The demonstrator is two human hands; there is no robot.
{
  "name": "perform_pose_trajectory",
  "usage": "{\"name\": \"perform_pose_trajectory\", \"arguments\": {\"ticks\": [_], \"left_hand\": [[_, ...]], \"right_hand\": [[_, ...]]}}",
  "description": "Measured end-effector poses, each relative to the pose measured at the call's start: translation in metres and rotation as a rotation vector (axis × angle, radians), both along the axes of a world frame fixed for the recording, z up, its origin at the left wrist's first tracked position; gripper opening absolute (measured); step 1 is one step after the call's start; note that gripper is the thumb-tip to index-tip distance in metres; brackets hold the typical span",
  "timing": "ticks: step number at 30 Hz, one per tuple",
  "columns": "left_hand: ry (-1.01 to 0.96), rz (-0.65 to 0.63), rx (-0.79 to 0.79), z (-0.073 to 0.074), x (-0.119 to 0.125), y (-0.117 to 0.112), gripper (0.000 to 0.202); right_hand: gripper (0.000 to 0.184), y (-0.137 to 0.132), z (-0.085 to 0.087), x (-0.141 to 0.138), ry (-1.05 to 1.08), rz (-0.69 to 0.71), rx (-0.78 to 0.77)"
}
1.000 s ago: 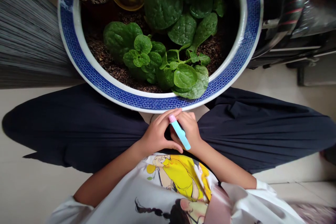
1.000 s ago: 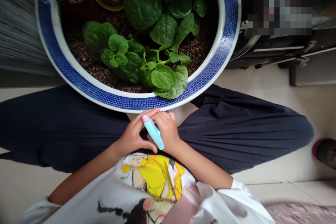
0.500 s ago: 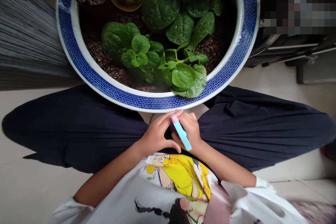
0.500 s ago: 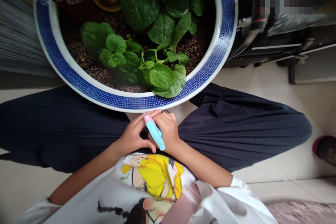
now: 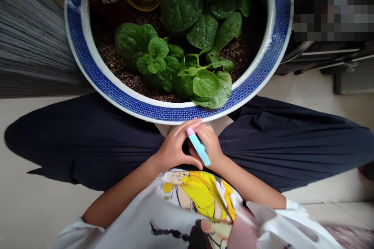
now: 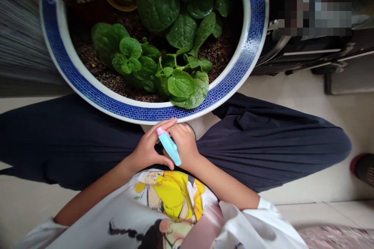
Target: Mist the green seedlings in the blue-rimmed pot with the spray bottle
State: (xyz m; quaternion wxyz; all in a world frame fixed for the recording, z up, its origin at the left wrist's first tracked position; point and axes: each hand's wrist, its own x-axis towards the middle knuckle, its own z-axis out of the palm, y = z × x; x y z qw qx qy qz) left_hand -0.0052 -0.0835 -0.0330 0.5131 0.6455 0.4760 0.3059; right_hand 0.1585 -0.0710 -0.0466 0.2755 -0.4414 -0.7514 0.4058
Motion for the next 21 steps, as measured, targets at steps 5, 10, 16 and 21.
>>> {"name": "perform_pose_trajectory", "arguments": {"ticks": [5, 10, 16, 21], "left_hand": [[0.020, -0.037, -0.018, -0.0008, 0.0001, -0.0001, 0.114], [0.018, -0.066, -0.029, -0.0030, -0.0001, -0.0009, 0.111], [0.006, -0.057, -0.025, -0.0024, 0.0000, -0.0006, 0.114], [0.008, -0.065, 0.049, -0.0015, -0.0003, 0.0001, 0.113]], "right_hand": [[0.021, 0.0003, 0.0022, 0.0004, -0.057, -0.039, 0.051], [0.018, 0.0002, 0.0057, 0.0017, -0.063, -0.074, 0.094], [0.019, 0.0004, 0.0034, 0.0004, -0.006, -0.060, 0.072], [0.019, -0.0008, 0.0000, -0.0015, 0.059, -0.059, 0.078]]}}
